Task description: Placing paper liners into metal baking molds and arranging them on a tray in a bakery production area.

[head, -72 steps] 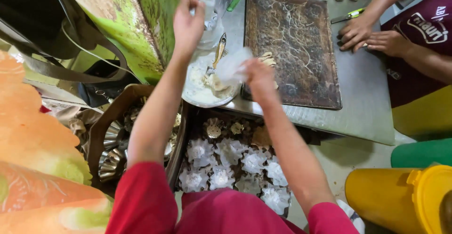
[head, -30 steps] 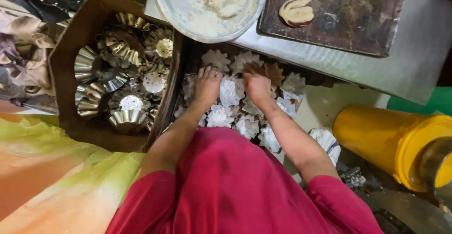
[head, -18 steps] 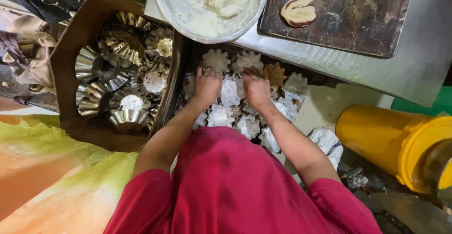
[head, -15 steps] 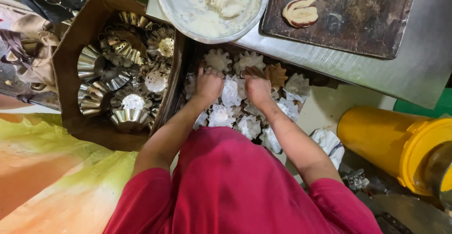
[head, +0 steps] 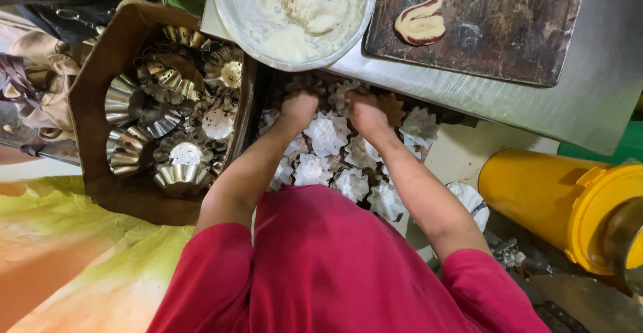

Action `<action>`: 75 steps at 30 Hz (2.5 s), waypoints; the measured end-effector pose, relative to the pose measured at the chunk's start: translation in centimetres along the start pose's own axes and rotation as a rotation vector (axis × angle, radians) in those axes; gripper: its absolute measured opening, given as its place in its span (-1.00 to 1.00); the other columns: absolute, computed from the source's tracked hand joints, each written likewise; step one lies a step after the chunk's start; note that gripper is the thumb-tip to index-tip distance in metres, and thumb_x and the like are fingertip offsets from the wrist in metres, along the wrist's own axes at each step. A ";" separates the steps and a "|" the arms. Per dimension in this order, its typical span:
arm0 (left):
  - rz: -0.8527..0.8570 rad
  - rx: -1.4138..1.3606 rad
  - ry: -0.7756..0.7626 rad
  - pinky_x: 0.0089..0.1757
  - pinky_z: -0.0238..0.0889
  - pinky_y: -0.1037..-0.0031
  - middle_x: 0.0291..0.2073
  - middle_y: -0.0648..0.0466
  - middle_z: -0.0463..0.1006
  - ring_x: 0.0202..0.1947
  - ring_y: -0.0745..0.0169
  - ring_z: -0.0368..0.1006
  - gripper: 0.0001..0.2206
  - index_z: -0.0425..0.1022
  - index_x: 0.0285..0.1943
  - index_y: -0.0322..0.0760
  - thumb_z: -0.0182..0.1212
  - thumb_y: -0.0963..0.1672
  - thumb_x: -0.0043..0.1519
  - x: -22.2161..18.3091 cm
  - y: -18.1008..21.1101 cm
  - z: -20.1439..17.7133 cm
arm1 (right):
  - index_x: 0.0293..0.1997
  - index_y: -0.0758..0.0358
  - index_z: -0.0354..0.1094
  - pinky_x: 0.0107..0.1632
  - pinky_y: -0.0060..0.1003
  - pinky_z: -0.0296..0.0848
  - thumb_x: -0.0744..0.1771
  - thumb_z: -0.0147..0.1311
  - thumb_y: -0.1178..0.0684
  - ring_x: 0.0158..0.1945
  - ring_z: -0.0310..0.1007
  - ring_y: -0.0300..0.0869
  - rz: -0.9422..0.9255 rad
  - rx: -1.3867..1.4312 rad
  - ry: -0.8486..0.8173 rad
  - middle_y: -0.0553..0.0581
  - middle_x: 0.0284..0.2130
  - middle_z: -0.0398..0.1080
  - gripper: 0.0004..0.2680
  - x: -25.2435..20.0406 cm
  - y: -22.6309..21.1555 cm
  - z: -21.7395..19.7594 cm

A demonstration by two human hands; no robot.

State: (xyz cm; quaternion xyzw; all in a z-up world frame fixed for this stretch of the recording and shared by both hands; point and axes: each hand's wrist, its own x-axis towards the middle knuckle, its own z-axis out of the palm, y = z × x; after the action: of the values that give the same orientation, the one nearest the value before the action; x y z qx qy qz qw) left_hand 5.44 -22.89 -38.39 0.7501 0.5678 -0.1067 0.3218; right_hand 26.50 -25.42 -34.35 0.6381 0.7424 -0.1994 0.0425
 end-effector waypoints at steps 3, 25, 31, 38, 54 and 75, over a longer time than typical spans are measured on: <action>0.014 -0.002 -0.062 -0.01 0.47 0.06 -0.04 -0.20 0.63 0.06 -0.21 0.55 -0.75 0.64 0.05 -0.32 0.14 -0.14 0.27 -0.9 0.2 -0.8 | 0.06 -0.13 0.50 -0.25 -0.15 0.65 0.37 -0.02 0.04 -0.19 0.62 0.07 -0.162 0.008 0.114 0.15 -0.25 0.57 -0.79 4.1 2.6 6.1; 0.119 0.018 0.164 0.17 0.22 -0.03 0.18 -0.20 0.26 0.29 -0.28 0.14 -0.51 0.31 0.34 -0.37 0.30 -0.16 0.22 -4.0 1.0 -0.9 | -0.04 0.08 0.44 0.11 0.01 0.53 0.34 0.10 -0.07 0.16 0.45 0.16 -0.041 0.249 -0.006 0.20 0.09 0.31 -0.83 0.7 -4.1 -3.4; 0.122 0.041 0.166 0.15 0.25 0.03 0.18 -0.19 0.26 0.28 -0.27 0.17 -0.51 0.32 0.34 -0.35 0.29 -0.17 0.21 -3.8 0.8 -0.8 | 0.34 -0.15 0.21 0.22 0.02 0.48 0.34 0.13 -0.04 0.29 0.34 0.07 0.001 0.243 -0.029 0.13 0.21 0.17 -0.62 0.3 -4.4 -4.0; 0.123 0.024 0.140 0.15 0.29 0.07 0.22 -0.21 0.27 0.30 -0.27 0.20 -0.55 0.37 0.32 -0.37 0.27 -0.17 0.22 -2.0 -0.6 2.2 | 0.39 -0.19 0.17 0.24 0.07 0.46 0.34 0.14 -0.02 0.29 0.35 0.12 -0.025 0.287 -0.042 0.13 0.24 0.18 -0.57 0.2 -3.9 -3.3; 0.182 -0.118 0.156 -0.11 0.43 0.11 -0.20 -0.14 0.56 -0.09 -0.20 0.55 -0.77 0.59 0.02 -0.30 0.15 -0.15 0.24 -5.1 0.5 -3.2 | 0.14 -0.14 0.45 0.20 -0.03 0.44 0.30 0.04 0.16 0.10 0.50 0.05 0.150 0.733 0.173 0.12 -0.09 0.55 -0.68 -4.7 -6.1 -7.9; -0.008 -0.490 0.787 -0.18 0.38 0.05 -0.34 -0.22 0.44 -0.23 -0.36 0.48 -0.89 0.48 -0.14 -0.48 0.07 -0.26 0.22 -12.8 4.1 -4.5 | -0.09 0.10 0.55 -0.01 -0.09 0.57 0.34 0.10 0.10 -0.15 0.60 0.07 -0.049 0.428 0.151 0.16 -0.29 0.55 -0.87 -14.2 2.5 2.1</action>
State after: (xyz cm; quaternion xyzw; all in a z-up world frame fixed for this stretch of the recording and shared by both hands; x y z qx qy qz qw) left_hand 4.07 -30.81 -26.70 0.6331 0.6583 0.3223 0.2489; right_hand 31.06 -39.14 -32.36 0.6276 0.6995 -0.3049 -0.1543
